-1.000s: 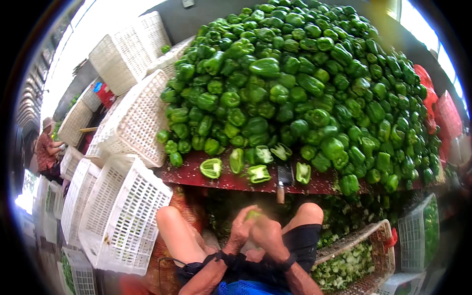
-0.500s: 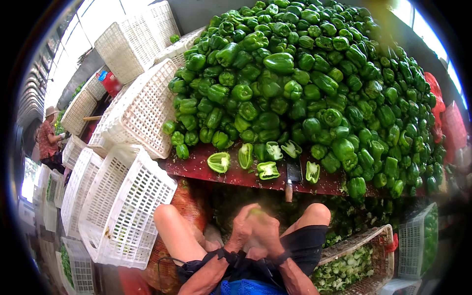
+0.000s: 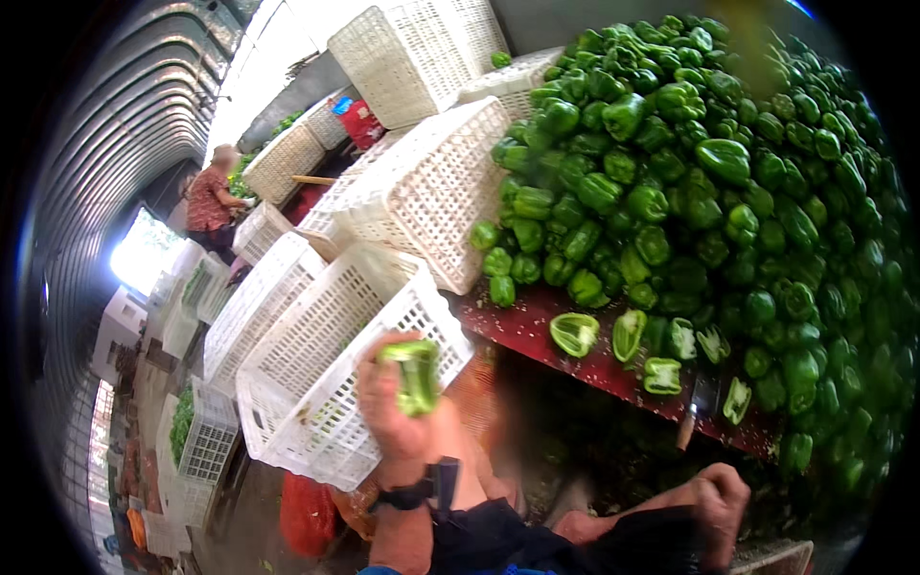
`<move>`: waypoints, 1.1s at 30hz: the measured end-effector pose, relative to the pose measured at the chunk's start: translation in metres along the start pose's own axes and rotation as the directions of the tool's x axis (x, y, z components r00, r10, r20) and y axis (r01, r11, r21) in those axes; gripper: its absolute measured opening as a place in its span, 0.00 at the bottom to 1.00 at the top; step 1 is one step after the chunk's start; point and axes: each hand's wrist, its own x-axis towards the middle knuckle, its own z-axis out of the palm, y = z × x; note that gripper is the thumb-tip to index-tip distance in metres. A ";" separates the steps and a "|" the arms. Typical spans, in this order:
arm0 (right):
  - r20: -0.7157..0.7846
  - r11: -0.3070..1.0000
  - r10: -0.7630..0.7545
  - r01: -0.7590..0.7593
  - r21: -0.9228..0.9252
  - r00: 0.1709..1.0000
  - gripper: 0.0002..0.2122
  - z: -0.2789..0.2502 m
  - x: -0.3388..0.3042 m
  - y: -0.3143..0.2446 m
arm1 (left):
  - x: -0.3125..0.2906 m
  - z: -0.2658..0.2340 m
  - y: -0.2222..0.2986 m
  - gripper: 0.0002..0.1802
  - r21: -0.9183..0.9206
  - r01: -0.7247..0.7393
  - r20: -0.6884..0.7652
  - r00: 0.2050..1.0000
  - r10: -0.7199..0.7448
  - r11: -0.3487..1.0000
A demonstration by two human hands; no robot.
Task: The person processes green peppers by hand and using a knife, removing the stems and cores from the vegetables one at a time and placing the cleaned peppers into a crate.
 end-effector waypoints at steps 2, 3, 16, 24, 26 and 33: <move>-0.111 0.996 0.046 -0.054 -0.065 0.993 0.06 -0.046 0.002 0.012 | 0.031 -0.041 0.006 0.21 0.381 -0.267 -0.065 0.947 0.313 0.885; -0.179 0.987 0.125 -0.140 -0.075 0.976 0.05 -0.066 -0.002 0.022 | 0.050 -0.083 -0.001 0.18 0.527 -0.320 -0.034 0.918 0.395 0.788; -0.237 0.873 0.080 -0.183 -0.453 0.968 0.07 -0.070 0.062 0.064 | 0.117 -0.301 -0.043 0.29 0.997 0.065 -0.074 0.971 -0.225 -0.051; -0.007 0.544 -0.033 0.012 -0.839 0.999 0.09 -0.004 0.145 0.089 | 0.037 -0.156 -0.011 0.25 0.796 -0.010 0.015 1.000 -0.003 0.605; 0.095 0.563 -0.092 0.130 -0.816 0.991 0.11 -0.002 0.150 0.090 | -0.003 -0.114 -0.017 0.21 0.520 -0.047 0.202 0.977 -0.069 0.853; -0.154 0.748 0.009 -0.109 -0.655 0.988 0.08 0.000 0.150 0.121 | -0.107 0.025 -0.068 0.18 0.176 0.545 0.599 0.602 -0.529 0.820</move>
